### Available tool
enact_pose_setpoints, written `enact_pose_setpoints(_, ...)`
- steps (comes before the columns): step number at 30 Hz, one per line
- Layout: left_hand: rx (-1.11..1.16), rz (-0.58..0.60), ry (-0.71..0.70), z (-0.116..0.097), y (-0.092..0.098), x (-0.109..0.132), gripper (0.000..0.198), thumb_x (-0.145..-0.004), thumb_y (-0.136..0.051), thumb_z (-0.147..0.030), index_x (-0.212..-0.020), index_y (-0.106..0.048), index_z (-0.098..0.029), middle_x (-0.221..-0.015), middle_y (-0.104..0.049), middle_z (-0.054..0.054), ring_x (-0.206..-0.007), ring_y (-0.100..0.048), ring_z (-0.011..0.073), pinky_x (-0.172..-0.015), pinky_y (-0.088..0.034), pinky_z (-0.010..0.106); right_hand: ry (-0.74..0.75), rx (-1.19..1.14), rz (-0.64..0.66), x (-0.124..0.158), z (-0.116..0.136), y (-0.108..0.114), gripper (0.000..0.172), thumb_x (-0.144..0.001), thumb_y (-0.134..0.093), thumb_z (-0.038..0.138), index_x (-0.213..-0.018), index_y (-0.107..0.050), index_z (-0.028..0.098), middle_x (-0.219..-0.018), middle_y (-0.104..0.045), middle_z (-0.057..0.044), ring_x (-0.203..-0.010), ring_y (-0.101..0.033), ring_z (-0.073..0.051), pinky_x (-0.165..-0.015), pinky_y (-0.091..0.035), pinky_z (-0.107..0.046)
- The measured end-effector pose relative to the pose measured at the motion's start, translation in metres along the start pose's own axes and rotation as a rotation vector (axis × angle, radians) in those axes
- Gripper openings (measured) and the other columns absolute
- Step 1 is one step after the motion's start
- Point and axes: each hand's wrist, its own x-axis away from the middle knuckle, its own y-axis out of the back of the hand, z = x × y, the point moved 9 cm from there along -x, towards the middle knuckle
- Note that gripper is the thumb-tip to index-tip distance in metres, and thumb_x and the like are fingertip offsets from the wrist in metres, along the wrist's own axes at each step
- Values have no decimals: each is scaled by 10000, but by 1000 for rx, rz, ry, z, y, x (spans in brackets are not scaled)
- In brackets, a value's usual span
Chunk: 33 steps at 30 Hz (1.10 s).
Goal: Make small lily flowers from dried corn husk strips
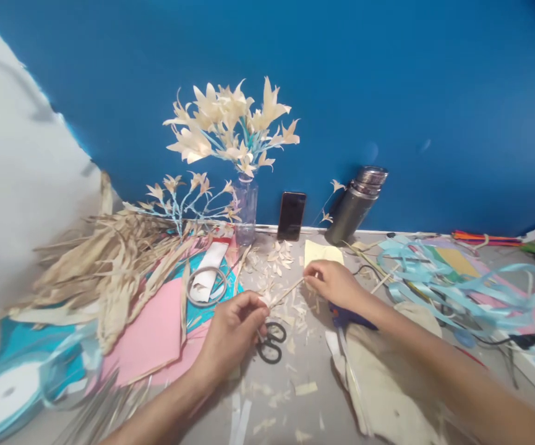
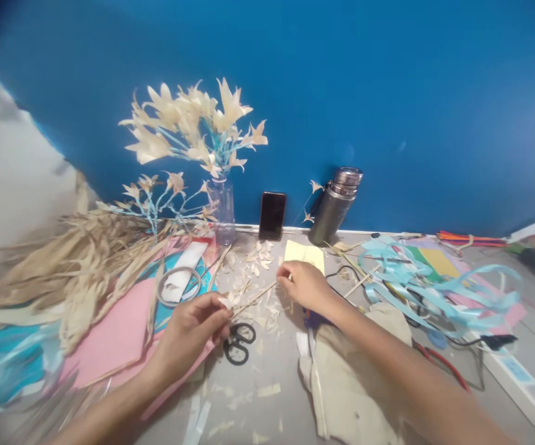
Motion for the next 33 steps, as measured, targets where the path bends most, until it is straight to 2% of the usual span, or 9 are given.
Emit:
enact_pose_setpoints(2,100,-28,44,3,6,0,155,-720,-698,-315,-731,-627,-177,-506,-590,-10,-442,-495,116,-446,-380,217,102,190,-18,-21,4,-7,64,-801,-673,152,-826,-690,209,-813,-682,-37,-718,-616,-190,-609,-400,-274)
enact_pose_setpoints(5,187,-52,57,0,13,-2,175,-688,-727,-315,-726,-629,-175,-500,-586,-11,-430,-493,112,-433,-385,219,165,284,-14,-40,4,-23,103,-784,-701,108,-821,-686,203,-828,-642,-49,-696,-596,-181,-589,-387,-270)
enact_pose_setpoints(11,235,-80,74,1,21,-8,169,-684,-733,-302,-719,-625,-177,-500,-567,-24,-427,-491,104,-435,-389,217,148,162,18,-53,-9,-41,144,-801,-700,140,-686,-669,221,-722,-581,-10,-617,-536,-149,-569,-365,-255)
enact_pose_setpoints(16,211,-83,80,6,25,-12,195,-689,-738,-328,-721,-623,-174,-491,-570,-20,-442,-490,109,-448,-395,217,54,-49,27,-62,-20,-32,146,-862,-613,219,-736,-685,202,-797,-649,-38,-695,-566,-159,-593,-385,-254)
enact_pose_setpoints(18,204,-80,76,6,27,-14,205,-705,-737,-340,-719,-618,-175,-495,-577,-18,-439,-484,106,-451,-397,217,6,-163,59,-63,-21,-26,206,-877,-596,309,-740,-676,177,-756,-661,-43,-638,-550,-142,-538,-373,-240)
enact_pose_setpoints(22,281,-28,93,5,26,-17,272,-729,-754,-384,-706,-584,-173,-510,-582,-19,-438,-471,90,-457,-384,204,-112,-471,138,-46,-9,-15,393,-878,-556,511,-755,-643,148,-661,-626,-27,-462,-407,-81,-413,-270,-212)
enact_pose_setpoints(24,346,9,113,3,21,-18,298,-733,-768,-398,-725,-576,-170,-532,-587,-23,-433,-464,79,-454,-369,197,-240,-775,179,-25,0,-15,372,-813,-647,511,-750,-635,145,-626,-579,-1,-449,-348,-60,-417,-222,-206)
enact_pose_setpoints(26,414,31,132,1,15,-18,314,-721,-793,-386,-738,-569,-167,-587,-608,-19,-446,-471,71,-459,-371,194,-318,-939,186,-3,12,-13,331,-769,-711,463,-730,-641,142,-573,-519,27,-456,-326,-53,-438,-200,-207)
enact_pose_setpoints(33,501,49,135,-6,-24,-8,291,-695,-826,-300,-776,-587,-153,-796,-662,21,-590,-555,83,-500,-424,183,-259,-833,164,44,47,0,204,-787,-683,356,-770,-659,154,-704,-631,-20,-581,-498,-108,-542,-355,-238)
